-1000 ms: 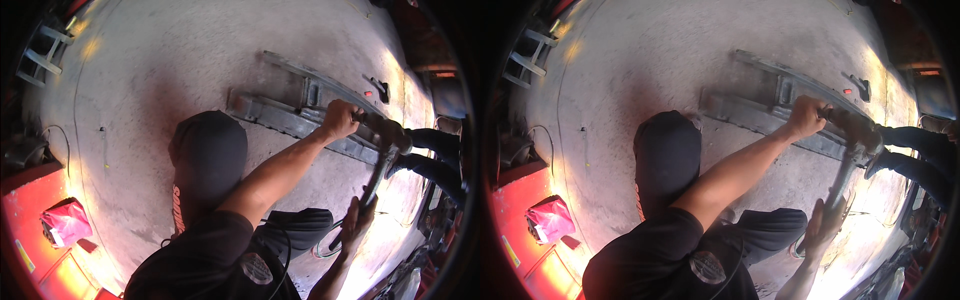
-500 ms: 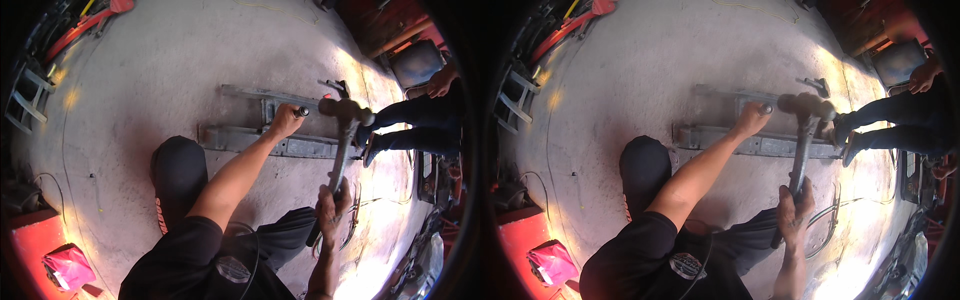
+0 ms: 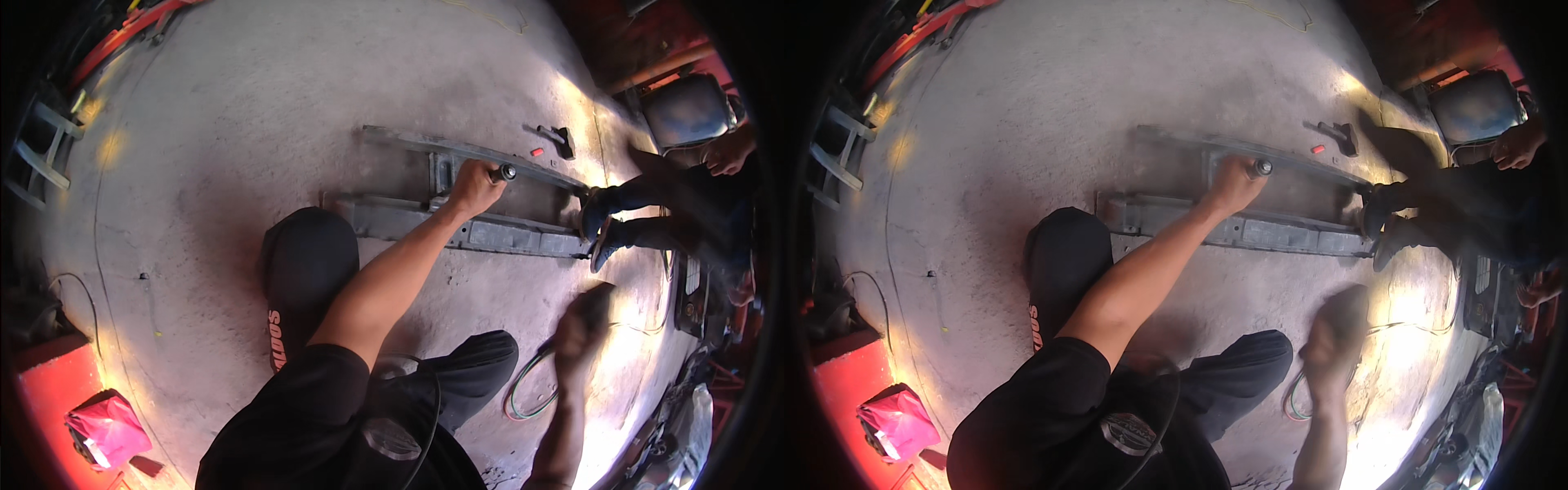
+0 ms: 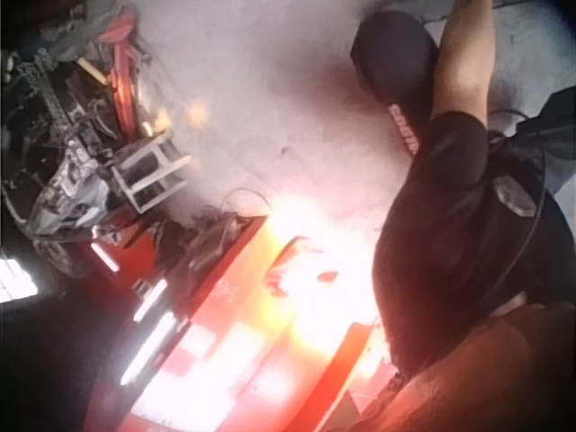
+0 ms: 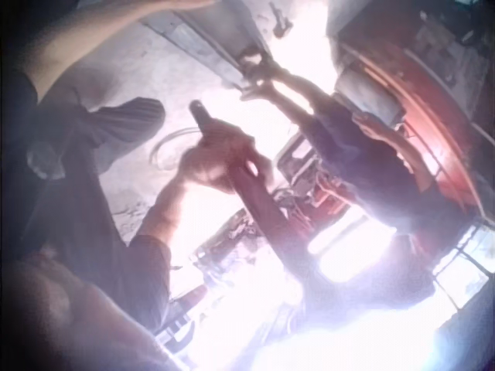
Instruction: The person removes a metal frame from a car, then uses a hammer and punch to drive out pins from the frame. They then use a welding torch to heat and weld sections of the frame while kneeling on the floor.
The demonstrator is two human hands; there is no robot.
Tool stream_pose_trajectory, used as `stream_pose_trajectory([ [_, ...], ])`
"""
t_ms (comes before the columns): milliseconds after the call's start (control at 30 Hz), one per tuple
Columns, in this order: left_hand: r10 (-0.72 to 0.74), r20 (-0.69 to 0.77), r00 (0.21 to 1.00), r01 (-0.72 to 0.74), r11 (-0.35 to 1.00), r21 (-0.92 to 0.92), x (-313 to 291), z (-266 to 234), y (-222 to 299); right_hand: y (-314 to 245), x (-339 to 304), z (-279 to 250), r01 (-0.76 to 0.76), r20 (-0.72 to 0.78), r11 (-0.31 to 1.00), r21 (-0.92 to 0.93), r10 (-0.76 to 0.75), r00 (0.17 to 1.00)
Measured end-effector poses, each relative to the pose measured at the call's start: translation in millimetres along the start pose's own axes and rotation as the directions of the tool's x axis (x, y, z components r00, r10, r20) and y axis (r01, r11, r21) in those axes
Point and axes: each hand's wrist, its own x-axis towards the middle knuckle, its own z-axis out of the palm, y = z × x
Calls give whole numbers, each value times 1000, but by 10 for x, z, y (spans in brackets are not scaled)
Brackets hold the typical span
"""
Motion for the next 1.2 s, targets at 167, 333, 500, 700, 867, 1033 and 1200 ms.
stream_pose_trajectory([
  [167, -19, 27, 999, 17, 998, 66, 191, 54, -274, -120, -215, 194, -196, 131, 980, -28, 198, 971],
  [333, -175, 15, 984, 175, 977, -118, 70, -21, 104, -55, -640, 387, -384, -54, 823, 418, 444, 894],
  [500, -246, 64, 967, 254, 951, -177, 273, -153, 152, 307, -878, 556, -441, -71, 798, 411, 510, 857],
  [700, -189, 125, 974, 202, 974, -102, 125, 76, 96, 648, -1152, 754, -547, 30, 699, 460, 604, 797],
  [867, -181, 166, 969, 199, 975, -100, 13, 204, 11, 581, -1117, 754, -503, 20, 722, 475, 563, 827],
  [1033, -123, 189, 974, 148, 981, -122, -7, 328, 19, 511, -1033, 665, -511, 1, 732, 451, 572, 820],
  [1200, -152, 244, 958, 183, 977, -111, -58, 438, 92, 371, -905, 504, -449, -50, 788, 422, 515, 856],
])
